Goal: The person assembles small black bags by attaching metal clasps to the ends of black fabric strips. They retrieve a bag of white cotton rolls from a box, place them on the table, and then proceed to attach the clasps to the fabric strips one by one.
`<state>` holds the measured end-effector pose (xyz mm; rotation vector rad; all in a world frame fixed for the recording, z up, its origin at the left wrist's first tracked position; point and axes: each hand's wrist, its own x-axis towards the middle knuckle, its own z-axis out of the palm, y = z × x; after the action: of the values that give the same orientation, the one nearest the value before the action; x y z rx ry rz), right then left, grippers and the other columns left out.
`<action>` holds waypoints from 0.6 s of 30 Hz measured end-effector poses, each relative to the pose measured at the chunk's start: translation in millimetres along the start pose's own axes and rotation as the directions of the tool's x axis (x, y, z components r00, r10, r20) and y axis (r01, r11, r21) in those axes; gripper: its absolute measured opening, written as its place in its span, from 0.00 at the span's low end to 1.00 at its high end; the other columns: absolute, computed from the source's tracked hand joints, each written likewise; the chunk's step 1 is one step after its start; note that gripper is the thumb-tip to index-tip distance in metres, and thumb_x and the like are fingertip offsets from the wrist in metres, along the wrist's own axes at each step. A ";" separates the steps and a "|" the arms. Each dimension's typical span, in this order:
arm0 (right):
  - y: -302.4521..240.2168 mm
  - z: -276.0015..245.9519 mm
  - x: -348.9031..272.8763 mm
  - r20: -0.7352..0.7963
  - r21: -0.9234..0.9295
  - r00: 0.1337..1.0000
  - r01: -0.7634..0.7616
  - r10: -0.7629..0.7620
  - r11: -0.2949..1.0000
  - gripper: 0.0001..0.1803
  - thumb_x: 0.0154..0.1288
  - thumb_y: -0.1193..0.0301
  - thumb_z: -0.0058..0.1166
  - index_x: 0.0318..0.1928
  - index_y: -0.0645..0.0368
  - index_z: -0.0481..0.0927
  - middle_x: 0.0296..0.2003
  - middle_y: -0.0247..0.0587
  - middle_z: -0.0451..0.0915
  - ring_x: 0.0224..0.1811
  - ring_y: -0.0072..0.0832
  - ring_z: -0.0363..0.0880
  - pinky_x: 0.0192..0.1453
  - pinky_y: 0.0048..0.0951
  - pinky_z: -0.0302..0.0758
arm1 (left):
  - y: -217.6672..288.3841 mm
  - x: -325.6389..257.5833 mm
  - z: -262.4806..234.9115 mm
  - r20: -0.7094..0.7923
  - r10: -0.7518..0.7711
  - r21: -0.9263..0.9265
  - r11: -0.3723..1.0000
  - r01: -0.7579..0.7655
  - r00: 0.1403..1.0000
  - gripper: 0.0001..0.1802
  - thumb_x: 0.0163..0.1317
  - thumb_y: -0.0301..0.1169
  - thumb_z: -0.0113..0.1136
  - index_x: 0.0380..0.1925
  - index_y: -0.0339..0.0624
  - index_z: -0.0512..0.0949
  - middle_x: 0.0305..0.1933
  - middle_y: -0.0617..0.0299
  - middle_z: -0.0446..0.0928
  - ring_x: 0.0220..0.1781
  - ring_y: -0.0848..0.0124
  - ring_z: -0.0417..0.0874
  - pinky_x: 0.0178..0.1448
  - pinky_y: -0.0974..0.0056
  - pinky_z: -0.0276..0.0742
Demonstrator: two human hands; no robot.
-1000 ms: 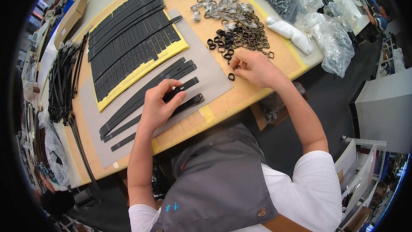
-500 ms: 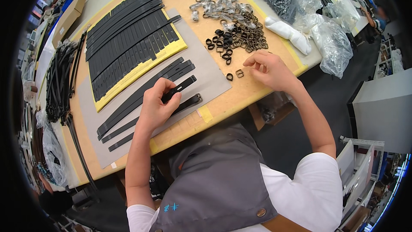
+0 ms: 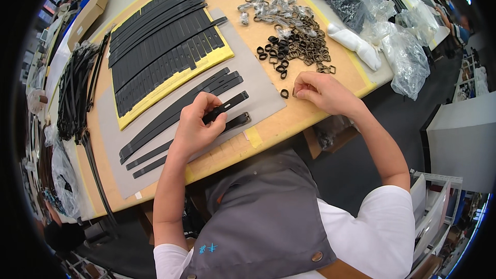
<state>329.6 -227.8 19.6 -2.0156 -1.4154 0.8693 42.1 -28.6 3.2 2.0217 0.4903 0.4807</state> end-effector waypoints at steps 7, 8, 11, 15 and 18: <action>-33.3 12.9 22.6 0.250 0.419 0.945 0.090 -0.211 0.903 0.08 0.81 0.67 0.56 0.49 0.58 0.74 0.42 0.30 0.77 0.47 0.20 0.75 0.57 0.28 0.74 | 1.5 -2.4 -0.7 0.014 0.115 0.051 0.992 -0.116 0.993 0.12 0.58 0.25 0.74 0.38 0.36 0.81 0.29 0.61 0.81 0.28 0.76 0.78 0.33 0.69 0.75; -39.9 15.7 29.9 0.311 0.412 0.920 0.097 -0.240 0.906 0.08 0.82 0.67 0.55 0.49 0.58 0.73 0.42 0.30 0.77 0.48 0.20 0.75 0.57 0.29 0.74 | 1.9 -2.4 -1.1 0.017 0.124 0.044 0.991 -0.124 0.992 0.11 0.58 0.25 0.75 0.37 0.36 0.81 0.29 0.61 0.81 0.28 0.76 0.78 0.33 0.69 0.75; -47.3 20.5 45.5 0.395 0.401 0.861 0.152 -0.320 0.904 0.09 0.82 0.66 0.54 0.49 0.57 0.73 0.42 0.30 0.76 0.47 0.22 0.74 0.57 0.29 0.73 | 2.6 -3.4 -2.3 0.015 0.143 0.020 0.990 -0.143 0.990 0.11 0.57 0.25 0.75 0.36 0.35 0.82 0.29 0.61 0.82 0.27 0.76 0.78 0.33 0.69 0.75; -54.0 20.8 58.0 0.481 0.331 0.797 0.219 -0.364 0.918 0.10 0.83 0.64 0.53 0.50 0.57 0.73 0.41 0.31 0.76 0.46 0.23 0.73 0.56 0.30 0.73 | 0.1 -3.2 -4.8 0.010 0.160 -0.001 0.987 -0.160 0.987 0.11 0.56 0.25 0.75 0.37 0.35 0.83 0.29 0.62 0.82 0.26 0.76 0.78 0.32 0.69 0.75; -55.7 19.7 63.5 0.523 0.343 0.773 0.195 -0.359 0.919 0.10 0.83 0.64 0.52 0.50 0.56 0.73 0.41 0.30 0.75 0.45 0.23 0.72 0.56 0.29 0.72 | 3.2 -4.3 -7.6 0.032 0.138 0.007 0.990 -0.139 0.990 0.11 0.56 0.25 0.75 0.37 0.35 0.84 0.29 0.62 0.82 0.26 0.76 0.78 0.31 0.69 0.75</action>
<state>296.4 -148.9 34.1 -1.3271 -1.7386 1.5274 35.0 -26.8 8.9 2.0775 0.3347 0.5312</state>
